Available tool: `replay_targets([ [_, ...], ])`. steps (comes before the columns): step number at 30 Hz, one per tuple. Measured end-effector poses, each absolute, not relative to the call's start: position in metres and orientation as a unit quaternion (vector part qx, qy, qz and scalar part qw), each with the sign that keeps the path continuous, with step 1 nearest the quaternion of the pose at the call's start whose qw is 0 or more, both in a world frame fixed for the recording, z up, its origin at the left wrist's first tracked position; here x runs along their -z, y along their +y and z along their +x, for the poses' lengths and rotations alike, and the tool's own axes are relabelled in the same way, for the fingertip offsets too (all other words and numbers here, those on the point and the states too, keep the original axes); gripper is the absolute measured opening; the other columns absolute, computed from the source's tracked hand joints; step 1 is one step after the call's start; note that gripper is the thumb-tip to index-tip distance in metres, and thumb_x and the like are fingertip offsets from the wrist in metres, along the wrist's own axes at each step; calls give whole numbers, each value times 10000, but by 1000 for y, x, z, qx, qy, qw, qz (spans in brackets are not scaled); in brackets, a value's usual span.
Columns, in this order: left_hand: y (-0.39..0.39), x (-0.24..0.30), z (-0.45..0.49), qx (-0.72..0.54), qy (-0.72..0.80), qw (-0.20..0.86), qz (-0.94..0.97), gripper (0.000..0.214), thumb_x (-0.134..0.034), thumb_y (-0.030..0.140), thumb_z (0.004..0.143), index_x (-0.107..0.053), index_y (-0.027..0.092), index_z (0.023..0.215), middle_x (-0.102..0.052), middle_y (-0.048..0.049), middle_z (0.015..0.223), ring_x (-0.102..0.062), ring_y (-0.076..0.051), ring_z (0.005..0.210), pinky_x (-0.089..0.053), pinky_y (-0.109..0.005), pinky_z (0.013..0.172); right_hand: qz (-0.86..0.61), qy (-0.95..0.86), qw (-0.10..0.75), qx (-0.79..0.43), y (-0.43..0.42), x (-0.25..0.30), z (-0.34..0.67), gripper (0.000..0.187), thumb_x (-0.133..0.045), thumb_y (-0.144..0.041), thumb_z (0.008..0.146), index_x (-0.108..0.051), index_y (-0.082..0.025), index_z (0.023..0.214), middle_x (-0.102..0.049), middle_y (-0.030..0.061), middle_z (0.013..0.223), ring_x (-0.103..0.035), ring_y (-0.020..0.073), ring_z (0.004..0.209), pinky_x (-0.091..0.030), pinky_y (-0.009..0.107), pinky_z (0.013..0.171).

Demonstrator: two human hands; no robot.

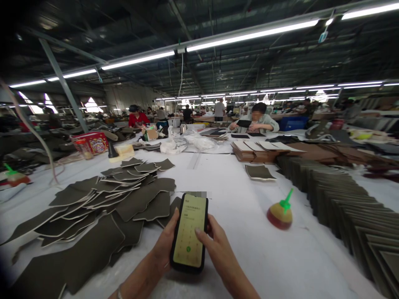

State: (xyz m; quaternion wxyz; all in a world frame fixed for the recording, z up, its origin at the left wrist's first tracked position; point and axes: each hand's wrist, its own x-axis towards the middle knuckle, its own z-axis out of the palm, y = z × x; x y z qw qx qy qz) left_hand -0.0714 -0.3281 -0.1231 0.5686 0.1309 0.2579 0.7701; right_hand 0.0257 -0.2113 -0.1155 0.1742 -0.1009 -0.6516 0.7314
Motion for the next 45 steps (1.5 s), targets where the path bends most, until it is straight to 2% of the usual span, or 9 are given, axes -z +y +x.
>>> replay_targets([
  [12, -327, 125, -73, -765, 266, 570, 137, 748, -317, 656, 907, -565, 49, 1267, -649, -200, 1153, -641, -275, 993, -462, -361, 861, -101, -649, 169, -735, -213, 111, 28, 402, -636, -382, 838, -563, -183, 1180, -639, 101, 1112, -579, 278, 1020, -468, 444, 905],
  [20, -328, 125, -73, -774, 264, 563, 122, 743, -348, 650, 904, -559, 40, 1272, -651, -200, 1146, -639, -275, 995, -448, -365, 891, -103, -653, 164, -732, -213, 110, 28, 409, -633, -379, 835, -544, -185, 1185, -627, 98, 1108, -565, 278, 1021, -451, 456, 920],
  [31, -329, 120, -71, -770, 267, 565, 126, 754, -317, 654, 909, -595, 26, 1221, -660, -206, 1124, -629, -279, 1029, -441, -357, 911, -94, -651, 155, -737, -214, 104, 30, 434, -665, -343, 797, -527, -188, 1179, -638, 83, 1091, -567, 279, 1049, -478, 428, 891],
  [45, -328, 118, -71, -767, 276, 562, 138, 757, -265, 651, 920, -608, 38, 1203, -657, -198, 1136, -616, -275, 1054, -439, -353, 907, -93, -656, 162, -731, -215, 101, 29, 474, -714, -364, 756, -554, -188, 1166, -652, 87, 1127, -584, 292, 1063, -458, 424, 897],
])
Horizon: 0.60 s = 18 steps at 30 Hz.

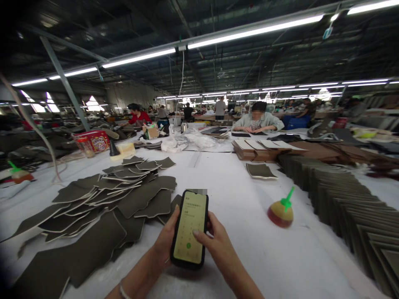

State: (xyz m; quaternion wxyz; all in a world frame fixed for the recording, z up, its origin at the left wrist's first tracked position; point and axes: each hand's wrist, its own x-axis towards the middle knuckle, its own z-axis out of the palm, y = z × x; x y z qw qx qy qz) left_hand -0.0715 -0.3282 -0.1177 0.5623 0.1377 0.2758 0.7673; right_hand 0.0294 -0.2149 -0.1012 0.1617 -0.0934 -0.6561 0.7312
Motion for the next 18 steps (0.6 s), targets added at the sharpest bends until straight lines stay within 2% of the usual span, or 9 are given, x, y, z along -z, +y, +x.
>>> replay_targets([
  [13, -329, 121, -72, -764, 263, 574, 133, 745, -280, 645, 922, -599, 39, 1215, -652, -195, 1149, -635, -258, 1005, -452, -345, 886, -91, -652, 155, -736, -214, 102, 30, 473, -682, -377, 792, -550, -169, 1195, -643, 97, 1096, -568, 278, 1013, -457, 440, 911],
  [18, -330, 124, -75, -773, 268, 566, 102, 723, -321, 647, 913, -599, 51, 1214, -668, -181, 1114, -654, -246, 920, -473, -360, 847, -101, -645, 153, -742, -216, 99, 30, 475, -623, -440, 834, -528, -199, 1232, -620, 93, 1154, -573, 285, 1062, -483, 425, 873],
])
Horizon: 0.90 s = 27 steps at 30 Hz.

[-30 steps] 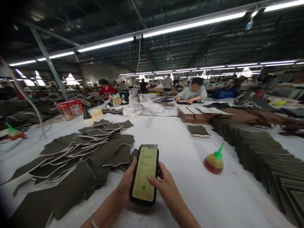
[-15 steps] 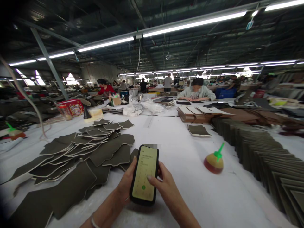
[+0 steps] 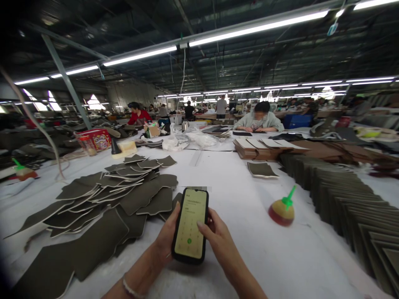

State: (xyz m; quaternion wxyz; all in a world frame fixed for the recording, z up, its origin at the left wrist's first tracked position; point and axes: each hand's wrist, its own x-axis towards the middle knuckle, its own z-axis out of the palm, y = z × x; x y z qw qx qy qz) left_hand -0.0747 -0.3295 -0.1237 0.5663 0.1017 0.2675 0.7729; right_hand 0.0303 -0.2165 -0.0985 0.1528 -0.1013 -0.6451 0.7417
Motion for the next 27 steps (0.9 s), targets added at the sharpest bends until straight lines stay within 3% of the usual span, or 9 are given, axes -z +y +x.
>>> replay_targets([
  [6, -333, 124, -82, -792, 264, 540, 109, 705, -363, 654, 897, -613, 57, 1179, -679, -175, 1071, -655, -247, 887, -486, -362, 813, -132, -658, 133, -729, -216, 99, 30, 514, -602, -534, 823, -513, -226, 1225, -578, 85, 1196, -593, 267, 1039, -510, 390, 810],
  [12, -344, 116, -83, -803, 242, 527, 135, 734, -365, 670, 884, -589, 51, 1208, -632, -194, 1173, -633, -303, 961, -468, -446, 876, -138, -692, 74, -705, -230, 98, 45, 505, -680, -478, 749, -567, -174, 1136, -648, 90, 992, -626, 272, 887, -504, 376, 680],
  [16, -356, 110, -69, -802, 219, 539, 138, 729, -379, 665, 883, -567, 59, 1243, -636, -180, 1168, -636, -295, 949, -459, -462, 898, -131, -690, 81, -707, -250, 100, 68, 599, -654, -449, 767, -480, -155, 1259, -657, 77, 952, -622, 238, 830, -493, 371, 704],
  [27, -398, 104, -11, -816, 228, 522, 94, 796, -358, 710, 860, -596, 20, 1178, -670, -187, 1029, -645, -305, 890, -478, -439, 830, -112, -652, 121, -740, -302, 120, 109, 500, -676, -503, 789, -535, -173, 1137, -684, 97, 1007, -643, 231, 789, -481, 342, 662],
])
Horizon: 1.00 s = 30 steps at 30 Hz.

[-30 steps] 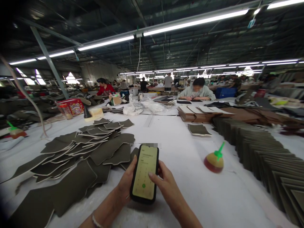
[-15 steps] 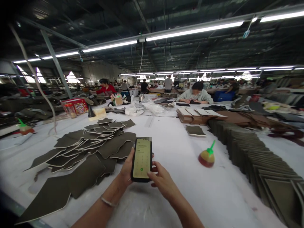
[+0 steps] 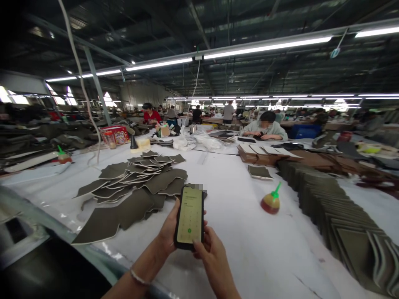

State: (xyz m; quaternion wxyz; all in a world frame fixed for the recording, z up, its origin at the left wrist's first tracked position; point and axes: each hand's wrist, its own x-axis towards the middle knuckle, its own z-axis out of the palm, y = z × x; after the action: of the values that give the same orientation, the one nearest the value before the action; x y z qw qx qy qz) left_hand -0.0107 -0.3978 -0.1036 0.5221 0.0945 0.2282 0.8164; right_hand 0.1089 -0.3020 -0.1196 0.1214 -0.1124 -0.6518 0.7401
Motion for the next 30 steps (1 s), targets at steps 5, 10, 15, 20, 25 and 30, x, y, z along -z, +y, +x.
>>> replay_targets([
  [5, -406, 103, 9, -814, 218, 530, 87, 836, -335, 729, 854, -612, -3, 1147, -682, -200, 977, -648, -295, 880, -473, -417, 834, -129, -642, 150, -740, -317, 123, 125, 508, -694, -531, 769, -555, -172, 1100, -696, 99, 981, -653, 243, 799, -482, 320, 623],
  [10, -410, 112, 23, -805, 221, 543, 89, 881, -316, 744, 847, -597, -23, 1176, -691, -219, 945, -660, -293, 865, -464, -402, 833, -163, -608, 207, -749, -329, 141, 136, 560, -736, -549, 712, -555, -179, 1091, -697, 126, 1018, -670, 283, 815, -509, 342, 594],
  [15, -416, 129, 34, -790, 201, 573, 84, 909, -308, 763, 833, -591, -23, 1190, -688, -231, 961, -660, -297, 882, -454, -404, 856, -172, -585, 237, -757, -337, 171, 144, 610, -757, -573, 678, -557, -183, 1104, -693, 140, 1056, -655, 321, 964, -532, 416, 808],
  [20, -420, 135, 39, -790, 204, 573, 71, 890, -314, 751, 842, -595, -21, 1186, -688, -226, 962, -659, -289, 881, -452, -390, 865, -163, -598, 240, -747, -337, 185, 148, 592, -729, -574, 716, -559, -176, 1120, -687, 153, 1076, -647, 319, 1006, -521, 421, 867],
  [25, -421, 133, 38, -793, 210, 568, 66, 878, -309, 742, 849, -600, -20, 1176, -689, -221, 957, -660, -284, 870, -459, -377, 851, -149, -603, 214, -754, -334, 182, 151, 582, -727, -538, 745, -538, -171, 1154, -657, 169, 1162, -616, 314, 1082, -501, 409, 922],
  [30, -419, 130, 37, -789, 224, 568, 66, 921, -292, 760, 839, -590, -44, 1178, -688, -237, 949, -663, -286, 855, -461, -380, 845, -168, -592, 253, -746, -338, 183, 150, 547, -709, -547, 761, -551, -189, 1142, -656, 155, 1176, -596, 315, 1117, -520, 391, 891],
])
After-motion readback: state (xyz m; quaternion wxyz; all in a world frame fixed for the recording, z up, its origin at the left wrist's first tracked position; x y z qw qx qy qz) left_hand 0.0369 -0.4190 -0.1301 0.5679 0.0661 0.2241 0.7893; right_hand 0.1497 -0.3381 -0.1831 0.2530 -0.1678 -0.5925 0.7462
